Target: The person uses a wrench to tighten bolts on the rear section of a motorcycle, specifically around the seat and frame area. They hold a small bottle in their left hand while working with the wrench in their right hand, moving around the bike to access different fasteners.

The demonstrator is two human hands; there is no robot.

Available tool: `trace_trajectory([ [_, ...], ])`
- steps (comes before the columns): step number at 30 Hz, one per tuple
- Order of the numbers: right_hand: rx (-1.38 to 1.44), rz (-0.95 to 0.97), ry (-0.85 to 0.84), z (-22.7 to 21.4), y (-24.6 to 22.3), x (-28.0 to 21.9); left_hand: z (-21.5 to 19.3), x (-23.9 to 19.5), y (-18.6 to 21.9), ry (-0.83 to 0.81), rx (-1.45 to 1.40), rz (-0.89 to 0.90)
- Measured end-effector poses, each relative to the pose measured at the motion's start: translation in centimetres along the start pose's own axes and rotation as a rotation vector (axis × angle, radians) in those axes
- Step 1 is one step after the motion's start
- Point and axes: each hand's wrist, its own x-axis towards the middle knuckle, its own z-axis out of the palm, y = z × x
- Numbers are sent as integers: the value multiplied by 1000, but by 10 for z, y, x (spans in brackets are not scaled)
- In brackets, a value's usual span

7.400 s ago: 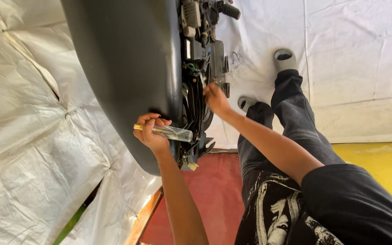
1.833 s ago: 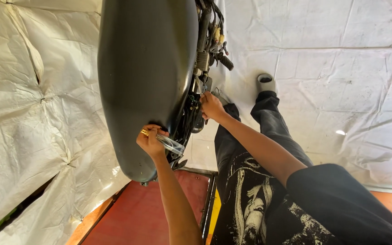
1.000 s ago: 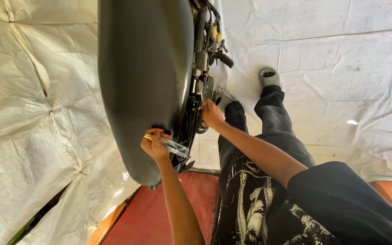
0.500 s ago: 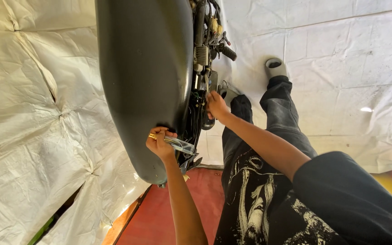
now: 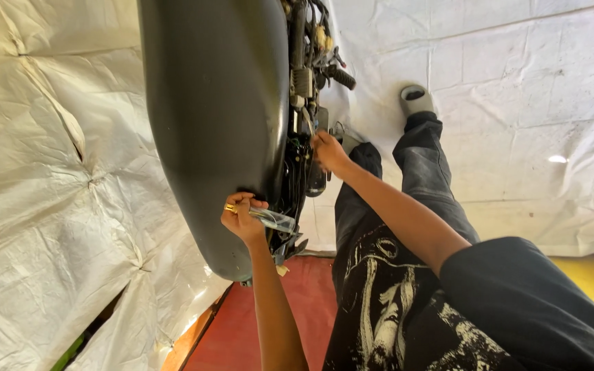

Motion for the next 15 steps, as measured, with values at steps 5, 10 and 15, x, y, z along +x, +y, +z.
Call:
trace_trajectory([
  [5,1,41,-109,1,8,-19,0,-1,6,-12,-11,-5],
  [10,105,39,-33,3,1,-1,1,-2,5,-41,14,4],
  [15,-99,-41,41,28,-7,-46,-3,0,-3,-62,15,78],
])
